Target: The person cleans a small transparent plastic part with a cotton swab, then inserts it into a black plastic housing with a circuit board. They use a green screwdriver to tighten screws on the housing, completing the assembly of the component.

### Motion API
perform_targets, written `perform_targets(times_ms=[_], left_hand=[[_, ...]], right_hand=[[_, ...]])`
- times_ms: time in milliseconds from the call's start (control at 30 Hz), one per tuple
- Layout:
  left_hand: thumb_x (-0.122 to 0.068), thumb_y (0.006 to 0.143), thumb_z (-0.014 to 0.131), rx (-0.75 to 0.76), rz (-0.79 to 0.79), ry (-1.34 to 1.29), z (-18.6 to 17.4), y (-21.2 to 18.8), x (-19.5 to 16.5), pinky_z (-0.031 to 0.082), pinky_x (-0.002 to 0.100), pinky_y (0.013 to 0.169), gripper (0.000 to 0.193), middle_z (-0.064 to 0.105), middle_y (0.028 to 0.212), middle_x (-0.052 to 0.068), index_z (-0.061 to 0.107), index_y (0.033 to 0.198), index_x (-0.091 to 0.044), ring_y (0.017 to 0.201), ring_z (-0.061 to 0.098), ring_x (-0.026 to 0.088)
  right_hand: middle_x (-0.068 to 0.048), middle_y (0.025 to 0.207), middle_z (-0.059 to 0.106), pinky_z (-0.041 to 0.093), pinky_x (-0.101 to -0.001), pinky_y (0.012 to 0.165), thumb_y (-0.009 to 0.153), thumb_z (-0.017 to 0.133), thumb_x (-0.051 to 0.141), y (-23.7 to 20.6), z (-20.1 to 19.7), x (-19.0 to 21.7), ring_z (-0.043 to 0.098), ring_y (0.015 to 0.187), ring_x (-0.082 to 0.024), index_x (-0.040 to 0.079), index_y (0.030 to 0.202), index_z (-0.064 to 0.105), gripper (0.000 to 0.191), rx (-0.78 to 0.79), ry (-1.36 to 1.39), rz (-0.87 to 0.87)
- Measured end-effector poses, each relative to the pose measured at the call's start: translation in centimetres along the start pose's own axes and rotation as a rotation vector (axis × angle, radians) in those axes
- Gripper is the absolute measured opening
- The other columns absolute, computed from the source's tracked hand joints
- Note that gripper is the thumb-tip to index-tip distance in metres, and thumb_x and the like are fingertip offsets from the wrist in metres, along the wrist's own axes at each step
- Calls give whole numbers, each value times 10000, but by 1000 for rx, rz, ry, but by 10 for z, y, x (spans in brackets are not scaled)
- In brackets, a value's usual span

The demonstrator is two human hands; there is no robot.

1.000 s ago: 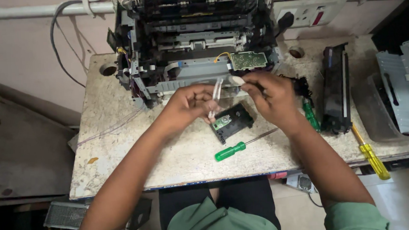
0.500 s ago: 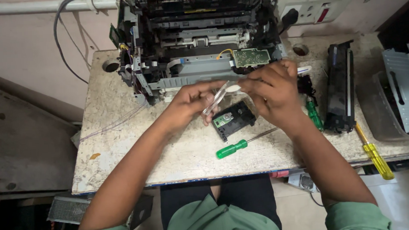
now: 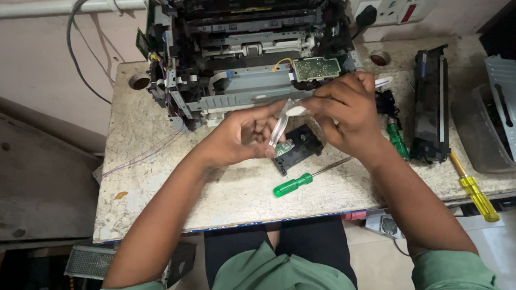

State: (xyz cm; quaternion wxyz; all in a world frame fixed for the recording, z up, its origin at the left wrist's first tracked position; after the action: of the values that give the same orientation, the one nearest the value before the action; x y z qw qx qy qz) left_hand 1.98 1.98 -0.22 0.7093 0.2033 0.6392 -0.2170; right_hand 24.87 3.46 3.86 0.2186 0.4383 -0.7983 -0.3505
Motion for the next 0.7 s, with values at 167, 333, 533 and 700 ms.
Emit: perform_targets(times_ms=[167, 333, 533, 700], left_hand=[[-27, 743, 856, 15, 39, 82, 1, -1, -2, 548, 287, 849, 979, 730, 1039, 45, 399, 1608, -79, 810, 606, 94], [-76, 766, 860, 44, 68, 204, 3, 0, -4, 551, 259, 827, 1039, 751, 1019, 9, 293, 1632, -162, 772, 609, 75], [-100, 709, 899, -4, 51, 300, 8, -4, -10, 547, 269, 814, 1126, 710, 916, -22, 275, 1638, -227, 746, 589, 87], [-135, 690, 920, 12, 52, 347, 9, -7, -13, 568, 289, 844, 1133, 711, 907, -39, 300, 1634, -232, 758, 598, 94]], right_hand=[[13, 970, 684, 338, -396, 910, 808, 766, 65, -1, 0, 0, 578, 891, -202, 169, 1059, 751, 272, 3, 22, -33], [21, 971, 692, 341, -399, 901, 787, 755, 61, -1, 2, 0, 584, 891, -199, 172, 1043, 741, 279, -8, 42, -46], [23, 979, 697, 339, -396, 905, 787, 776, 59, -1, 1, 1, 577, 890, -202, 169, 1051, 747, 288, 0, 60, -39], [13, 979, 691, 340, -394, 912, 814, 796, 67, 1, 0, 1, 585, 897, -203, 161, 1051, 741, 261, -19, 59, -49]])
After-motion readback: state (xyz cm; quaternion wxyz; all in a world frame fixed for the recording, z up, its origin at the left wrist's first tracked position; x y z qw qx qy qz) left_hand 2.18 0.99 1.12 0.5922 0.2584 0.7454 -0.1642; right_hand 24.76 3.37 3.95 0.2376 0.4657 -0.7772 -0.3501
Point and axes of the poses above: each hand's wrist, its own y-axis towards the middle knuckle, its own z-axis out of the palm, x = y × z, the point moved 3 cm from there along y, towards the middle knuckle
